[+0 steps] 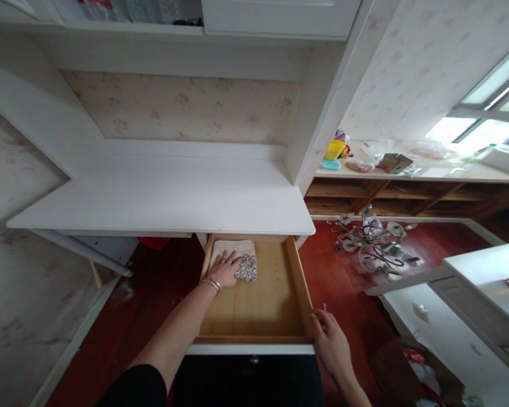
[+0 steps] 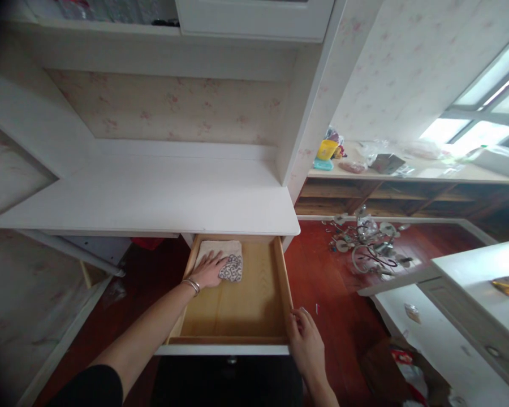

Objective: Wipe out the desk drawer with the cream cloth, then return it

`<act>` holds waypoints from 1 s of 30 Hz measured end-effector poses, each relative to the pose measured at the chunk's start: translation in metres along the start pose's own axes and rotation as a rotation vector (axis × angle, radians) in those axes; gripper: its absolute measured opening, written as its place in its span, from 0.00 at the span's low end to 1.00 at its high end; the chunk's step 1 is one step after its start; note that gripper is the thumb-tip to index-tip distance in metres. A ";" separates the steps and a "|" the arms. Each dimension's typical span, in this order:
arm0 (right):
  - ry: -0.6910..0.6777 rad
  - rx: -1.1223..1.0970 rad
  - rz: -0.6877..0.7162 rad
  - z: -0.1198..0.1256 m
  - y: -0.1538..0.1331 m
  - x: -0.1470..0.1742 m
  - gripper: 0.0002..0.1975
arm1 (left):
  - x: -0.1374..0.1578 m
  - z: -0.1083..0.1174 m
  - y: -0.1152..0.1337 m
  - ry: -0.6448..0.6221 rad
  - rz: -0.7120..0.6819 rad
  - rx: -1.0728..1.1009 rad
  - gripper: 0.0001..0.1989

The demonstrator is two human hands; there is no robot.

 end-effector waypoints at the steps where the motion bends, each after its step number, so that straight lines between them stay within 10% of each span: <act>1: -0.003 0.003 0.003 -0.001 0.000 0.000 0.23 | -0.002 -0.001 0.000 -0.013 0.002 0.019 0.42; 18: -0.048 0.036 0.038 -0.005 0.000 -0.007 0.26 | -0.085 -0.008 0.089 -0.124 -0.070 0.157 0.55; 30: -0.023 0.011 -0.004 -0.002 0.004 -0.007 0.26 | -0.086 0.008 0.136 -0.115 -0.135 0.100 0.37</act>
Point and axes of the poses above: each hand's wrist, its own x-axis away from the middle knuckle, its own z-axis out of the back of the hand, y = z × x, the point moved 8 cm from there along -x, towards the middle knuckle, and after that the axes turned 10 degrees about -z, right-handed, at the moved point
